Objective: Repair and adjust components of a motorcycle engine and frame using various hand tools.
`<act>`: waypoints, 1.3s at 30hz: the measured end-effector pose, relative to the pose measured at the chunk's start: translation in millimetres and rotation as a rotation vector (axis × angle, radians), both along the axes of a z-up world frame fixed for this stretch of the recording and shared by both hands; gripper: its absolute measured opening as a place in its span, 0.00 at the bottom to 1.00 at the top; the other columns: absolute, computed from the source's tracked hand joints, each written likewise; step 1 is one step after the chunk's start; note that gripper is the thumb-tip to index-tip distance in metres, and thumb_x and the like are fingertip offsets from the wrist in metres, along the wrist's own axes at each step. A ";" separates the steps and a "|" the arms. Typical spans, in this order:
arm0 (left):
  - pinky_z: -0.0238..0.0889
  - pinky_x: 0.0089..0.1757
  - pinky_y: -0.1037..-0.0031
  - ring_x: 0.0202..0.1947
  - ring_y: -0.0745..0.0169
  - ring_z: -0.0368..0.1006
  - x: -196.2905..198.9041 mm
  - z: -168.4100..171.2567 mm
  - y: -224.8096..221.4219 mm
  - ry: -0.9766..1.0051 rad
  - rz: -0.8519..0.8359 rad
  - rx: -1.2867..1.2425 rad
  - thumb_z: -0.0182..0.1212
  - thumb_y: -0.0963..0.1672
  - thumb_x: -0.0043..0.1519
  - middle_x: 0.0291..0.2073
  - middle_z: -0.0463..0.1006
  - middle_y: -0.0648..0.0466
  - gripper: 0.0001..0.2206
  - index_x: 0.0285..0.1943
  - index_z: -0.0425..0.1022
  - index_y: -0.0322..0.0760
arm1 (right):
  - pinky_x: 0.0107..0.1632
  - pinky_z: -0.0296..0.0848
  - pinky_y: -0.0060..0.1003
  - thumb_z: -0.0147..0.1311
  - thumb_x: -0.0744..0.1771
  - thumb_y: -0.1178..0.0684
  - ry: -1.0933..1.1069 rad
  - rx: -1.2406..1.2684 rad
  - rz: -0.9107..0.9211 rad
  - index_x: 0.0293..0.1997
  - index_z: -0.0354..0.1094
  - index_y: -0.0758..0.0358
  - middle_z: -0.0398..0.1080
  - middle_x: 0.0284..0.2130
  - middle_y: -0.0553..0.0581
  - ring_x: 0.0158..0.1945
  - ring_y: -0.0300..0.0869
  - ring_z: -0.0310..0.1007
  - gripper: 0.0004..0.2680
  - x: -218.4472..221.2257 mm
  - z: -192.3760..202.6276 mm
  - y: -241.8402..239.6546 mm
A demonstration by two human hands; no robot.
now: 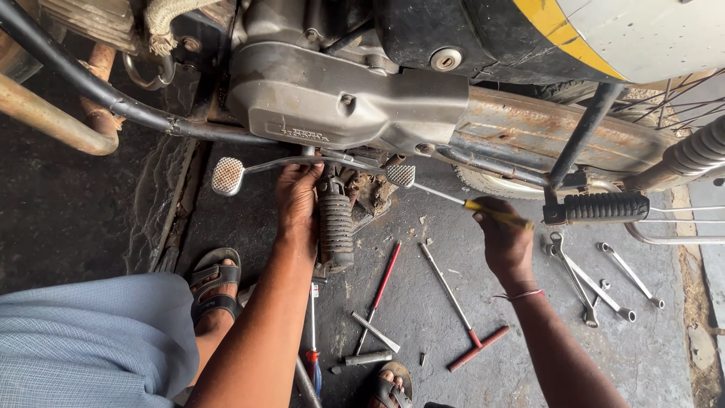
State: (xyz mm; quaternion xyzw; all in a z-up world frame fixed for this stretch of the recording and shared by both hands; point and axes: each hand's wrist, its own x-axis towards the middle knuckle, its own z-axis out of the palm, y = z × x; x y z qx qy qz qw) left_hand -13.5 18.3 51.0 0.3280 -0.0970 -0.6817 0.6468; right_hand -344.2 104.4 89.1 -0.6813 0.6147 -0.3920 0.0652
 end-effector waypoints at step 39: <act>0.75 0.46 0.70 0.42 0.62 0.79 -4.0 -44.7 -13.9 0.019 0.130 -0.140 0.67 0.35 0.58 0.43 0.83 0.52 0.09 0.46 0.79 0.33 | 0.46 0.81 0.39 0.54 0.69 0.52 -0.635 0.644 0.229 0.53 0.71 0.74 0.79 0.41 0.63 0.44 0.46 0.84 0.13 -27.4 -9.4 11.4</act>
